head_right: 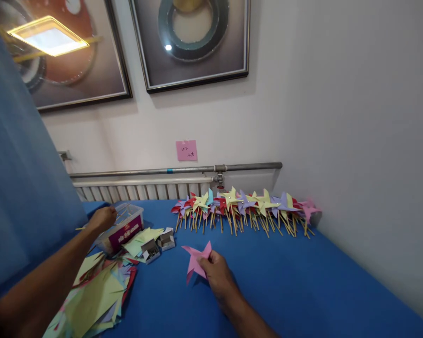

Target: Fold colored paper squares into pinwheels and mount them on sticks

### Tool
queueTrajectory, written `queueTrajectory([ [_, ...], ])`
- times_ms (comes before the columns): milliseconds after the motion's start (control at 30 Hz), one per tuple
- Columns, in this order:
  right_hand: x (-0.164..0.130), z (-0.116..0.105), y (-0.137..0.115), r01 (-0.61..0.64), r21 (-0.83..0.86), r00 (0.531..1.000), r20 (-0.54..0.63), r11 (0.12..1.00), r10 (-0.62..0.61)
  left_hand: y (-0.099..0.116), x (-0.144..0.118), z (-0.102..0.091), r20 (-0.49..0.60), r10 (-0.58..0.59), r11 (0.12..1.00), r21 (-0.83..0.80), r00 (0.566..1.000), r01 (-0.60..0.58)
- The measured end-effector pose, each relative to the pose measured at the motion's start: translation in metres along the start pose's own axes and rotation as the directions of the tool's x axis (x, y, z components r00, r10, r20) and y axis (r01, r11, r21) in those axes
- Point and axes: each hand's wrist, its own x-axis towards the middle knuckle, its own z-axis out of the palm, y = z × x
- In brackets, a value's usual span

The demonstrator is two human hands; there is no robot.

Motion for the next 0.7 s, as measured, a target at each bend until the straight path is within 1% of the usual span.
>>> queueTrajectory([
  [133,0.0,-0.001,0.001,0.001,-0.013,1.0,0.005,1.0,-0.001,-0.006,0.002,0.01,0.03,-0.034,0.997,0.07,0.999,0.032],
  [200,0.0,-0.001,0.001,-0.002,-0.017,1.0,0.005,1.0,0.002,-0.007,0.004,0.012,0.039,-0.081,0.992,0.099,0.996,0.076],
  [267,-0.001,0.0,0.001,-0.002,-0.026,1.0,0.004,1.0,0.002,-0.005,0.006,0.012,0.019,-0.153,0.981,0.122,0.988,0.149],
  [333,-0.001,0.0,0.0,-0.003,-0.025,1.0,0.007,1.0,0.004,-0.002,0.009,0.012,-0.03,-0.215,0.967,0.131,0.976,0.217],
  [500,-0.001,0.0,-0.002,-0.005,-0.012,1.0,0.005,1.0,0.005,0.012,0.021,0.016,-0.17,-0.252,0.963,0.058,0.953,0.265],
  [633,-0.003,0.001,-0.002,-0.01,-0.012,1.0,0.005,1.0,0.01,0.015,0.028,0.022,-0.221,-0.275,0.961,-0.057,0.936,0.269],
  [700,-0.003,0.0,-0.002,-0.012,-0.001,1.0,0.005,1.0,0.012,0.013,0.029,0.022,-0.219,-0.289,0.956,-0.119,0.932,0.268],
])
